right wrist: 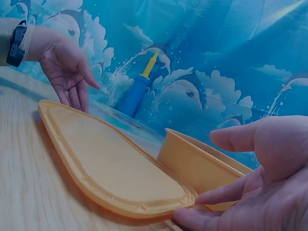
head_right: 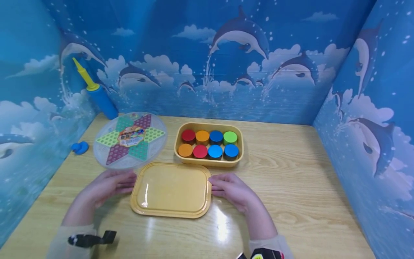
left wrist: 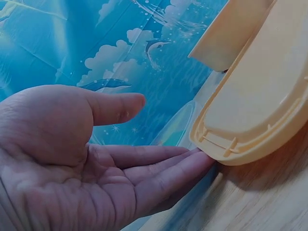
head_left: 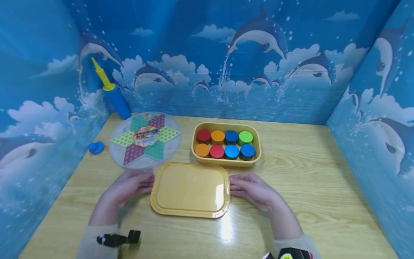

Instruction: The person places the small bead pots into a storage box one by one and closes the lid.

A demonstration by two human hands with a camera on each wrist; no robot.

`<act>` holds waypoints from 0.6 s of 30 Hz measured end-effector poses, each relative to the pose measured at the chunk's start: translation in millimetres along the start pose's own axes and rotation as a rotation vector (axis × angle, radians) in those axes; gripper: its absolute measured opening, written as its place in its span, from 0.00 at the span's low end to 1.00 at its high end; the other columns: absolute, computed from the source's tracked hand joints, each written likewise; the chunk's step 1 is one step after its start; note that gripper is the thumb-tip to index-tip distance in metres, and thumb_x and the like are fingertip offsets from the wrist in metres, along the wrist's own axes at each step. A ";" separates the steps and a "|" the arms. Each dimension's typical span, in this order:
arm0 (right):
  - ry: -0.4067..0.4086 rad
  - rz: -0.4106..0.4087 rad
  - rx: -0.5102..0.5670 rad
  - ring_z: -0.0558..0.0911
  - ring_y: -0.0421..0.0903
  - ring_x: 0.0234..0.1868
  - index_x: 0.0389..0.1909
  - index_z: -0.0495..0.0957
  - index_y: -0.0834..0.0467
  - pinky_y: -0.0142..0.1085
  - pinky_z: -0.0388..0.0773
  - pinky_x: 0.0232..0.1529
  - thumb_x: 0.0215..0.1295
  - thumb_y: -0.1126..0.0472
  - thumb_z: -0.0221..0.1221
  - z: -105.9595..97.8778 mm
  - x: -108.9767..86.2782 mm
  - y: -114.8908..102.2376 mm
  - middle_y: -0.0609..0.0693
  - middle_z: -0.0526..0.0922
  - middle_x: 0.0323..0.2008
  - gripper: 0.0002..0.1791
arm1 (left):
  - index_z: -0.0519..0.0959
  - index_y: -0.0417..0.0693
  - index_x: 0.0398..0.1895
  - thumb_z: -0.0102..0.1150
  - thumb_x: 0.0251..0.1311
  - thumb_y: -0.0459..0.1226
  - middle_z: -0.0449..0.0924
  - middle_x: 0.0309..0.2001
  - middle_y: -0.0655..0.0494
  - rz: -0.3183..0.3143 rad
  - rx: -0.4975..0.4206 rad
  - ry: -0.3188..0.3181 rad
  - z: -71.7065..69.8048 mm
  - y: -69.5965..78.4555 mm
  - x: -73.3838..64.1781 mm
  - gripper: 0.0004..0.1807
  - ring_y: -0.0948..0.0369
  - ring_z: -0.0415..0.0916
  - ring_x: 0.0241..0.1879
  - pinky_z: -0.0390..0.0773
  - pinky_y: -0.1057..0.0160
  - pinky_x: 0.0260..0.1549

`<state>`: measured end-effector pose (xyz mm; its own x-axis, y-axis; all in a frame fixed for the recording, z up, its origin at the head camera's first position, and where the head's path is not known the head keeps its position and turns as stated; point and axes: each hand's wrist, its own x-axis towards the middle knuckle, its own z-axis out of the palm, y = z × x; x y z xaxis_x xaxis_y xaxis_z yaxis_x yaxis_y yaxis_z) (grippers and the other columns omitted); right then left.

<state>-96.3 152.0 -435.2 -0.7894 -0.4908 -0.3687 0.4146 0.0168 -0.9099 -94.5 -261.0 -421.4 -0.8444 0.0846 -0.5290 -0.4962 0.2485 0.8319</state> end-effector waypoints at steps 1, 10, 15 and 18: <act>-0.004 -0.003 -0.001 0.80 0.58 0.62 0.68 0.66 0.82 0.46 0.79 0.68 0.83 0.61 0.55 0.8 -0.9 -0.5 0.71 0.77 0.64 0.28 | 0.70 0.24 0.67 0.48 0.85 0.44 0.76 0.63 0.28 0.005 0.002 -0.004 0.3 -0.1 -0.8 0.28 0.42 0.78 0.62 0.87 0.53 0.57; -0.052 -0.041 0.038 0.74 0.62 0.70 0.73 0.51 0.85 0.47 0.71 0.74 0.84 0.61 0.53 4.5 -8.9 -3.6 0.76 0.65 0.72 0.36 | 0.71 0.21 0.66 0.49 0.84 0.42 0.74 0.66 0.26 0.069 0.040 -0.064 4.1 4.5 -9.8 0.27 0.40 0.78 0.63 0.85 0.53 0.59; -0.080 -0.052 -0.009 0.73 0.63 0.72 0.72 0.61 0.81 0.48 0.70 0.75 0.84 0.59 0.54 3.5 -14.2 -8.4 0.72 0.69 0.72 0.32 | 0.71 0.21 0.66 0.49 0.84 0.42 0.76 0.64 0.27 0.118 0.081 -0.097 -0.5 11.2 -16.8 0.28 0.43 0.82 0.60 0.86 0.52 0.58; -0.098 -0.061 -0.028 0.73 0.63 0.72 0.73 0.62 0.79 0.49 0.69 0.76 0.84 0.58 0.54 3.0 -19.9 -16.2 0.70 0.70 0.72 0.31 | 0.71 0.22 0.67 0.51 0.83 0.43 0.78 0.63 0.30 0.134 0.082 -0.105 -3.8 19.7 -22.8 0.28 0.44 0.83 0.58 0.87 0.52 0.57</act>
<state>-85.9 158.9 -412.6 -0.7642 -0.5742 -0.2937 0.3532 0.0084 -0.9355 -85.9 -261.7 -392.3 -0.8739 0.2218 -0.4326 -0.3590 0.3058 0.8818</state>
